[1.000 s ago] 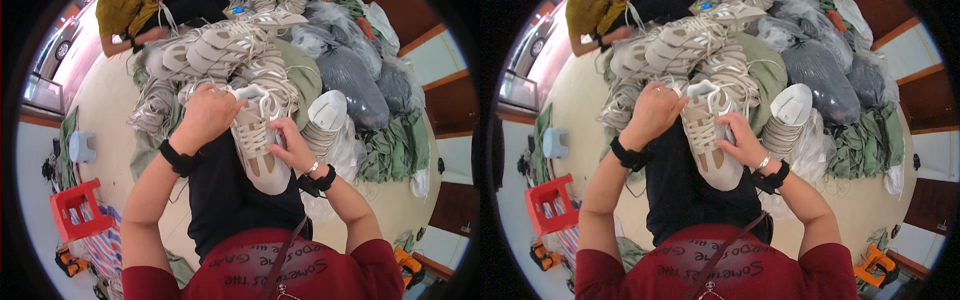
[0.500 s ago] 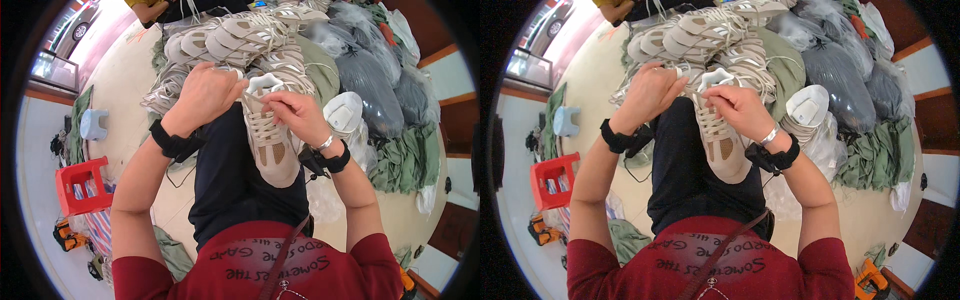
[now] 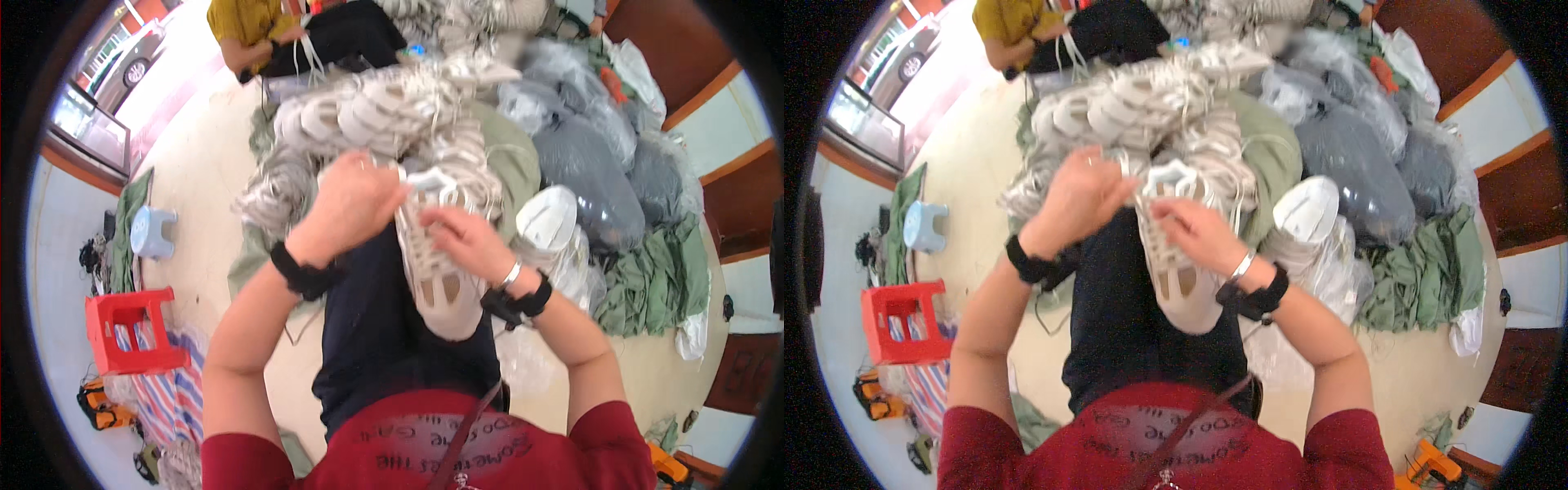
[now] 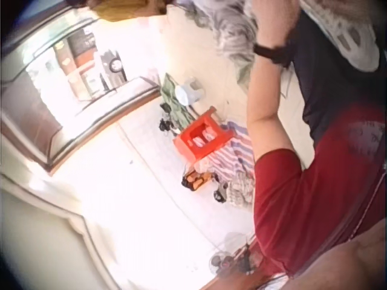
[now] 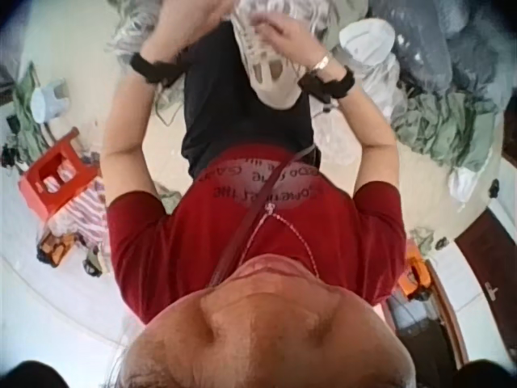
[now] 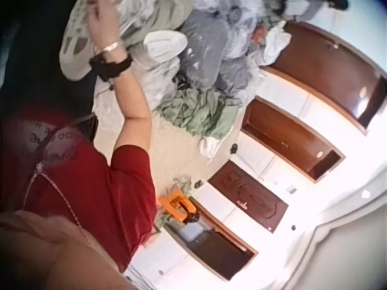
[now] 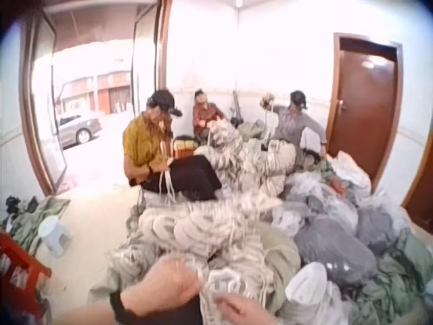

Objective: The recorder is lacing a pair of white sneakers while sitting in a workspace with other workers and many shoe components.

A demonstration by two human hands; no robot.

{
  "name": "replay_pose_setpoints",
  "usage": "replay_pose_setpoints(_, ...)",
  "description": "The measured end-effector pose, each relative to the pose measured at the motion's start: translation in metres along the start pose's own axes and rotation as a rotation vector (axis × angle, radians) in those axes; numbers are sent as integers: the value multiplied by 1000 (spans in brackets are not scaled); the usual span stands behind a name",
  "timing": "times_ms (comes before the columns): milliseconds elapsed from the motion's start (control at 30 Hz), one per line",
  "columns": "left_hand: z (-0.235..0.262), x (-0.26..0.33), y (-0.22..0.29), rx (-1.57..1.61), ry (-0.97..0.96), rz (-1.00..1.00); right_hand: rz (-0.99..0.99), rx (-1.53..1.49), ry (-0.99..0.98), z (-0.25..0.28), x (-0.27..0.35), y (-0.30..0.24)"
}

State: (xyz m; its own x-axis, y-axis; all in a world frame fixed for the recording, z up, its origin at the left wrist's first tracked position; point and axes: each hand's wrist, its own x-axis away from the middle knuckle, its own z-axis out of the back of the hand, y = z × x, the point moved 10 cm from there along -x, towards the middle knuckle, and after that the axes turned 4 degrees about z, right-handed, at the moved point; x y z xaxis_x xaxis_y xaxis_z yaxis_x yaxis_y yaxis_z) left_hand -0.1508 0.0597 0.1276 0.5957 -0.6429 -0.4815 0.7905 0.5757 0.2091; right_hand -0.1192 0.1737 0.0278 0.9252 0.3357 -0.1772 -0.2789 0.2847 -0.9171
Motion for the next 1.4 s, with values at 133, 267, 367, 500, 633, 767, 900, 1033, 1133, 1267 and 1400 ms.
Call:
replay_pose_setpoints(133, -19, 27, 8, -94, -45, -58, -13, 204, -76, -36, -6, -6)
replay_pose_setpoints(267, -5, 27, 16, 14, -33, -97, -168, -232, -231, -49, -7, -15)
replay_pose_setpoints(367, -8, 51, -2, 24, -161, -61, -193, -681, -66, 1, 10, -53)
replay_pose_setpoints(500, -6, 128, -66, -97, -305, 164, -193, -957, 355, 117, 52, -21)
replay_pose_setpoints(633, 15, 255, -136, -145, -279, 548, -133, -1359, 667, 201, 142, 50)
replay_pose_setpoints(767, 23, 419, -174, -276, -331, 828, -117, -1283, 956, 241, 239, 85)
replay_pose_setpoints(900, 44, 451, -140, -31, -319, 1159, -169, -1211, 1206, 260, 336, 119)
replay_pose_setpoints(1033, 20, 475, -132, -32, -389, 1213, -188, -1145, 1339, 275, 386, 135)
replay_pose_setpoints(1133, 9, 474, -137, 49, -322, 1203, -228, -1065, 1452, 281, 412, 142)
replay_pose_setpoints(1267, 1, 472, -150, 64, -303, 1200, -250, -958, 1452, 281, 414, 139)
replay_pose_setpoints(1400, -2, 493, -167, 100, -265, 1220, -317, -919, 1450, 274, 401, 124)
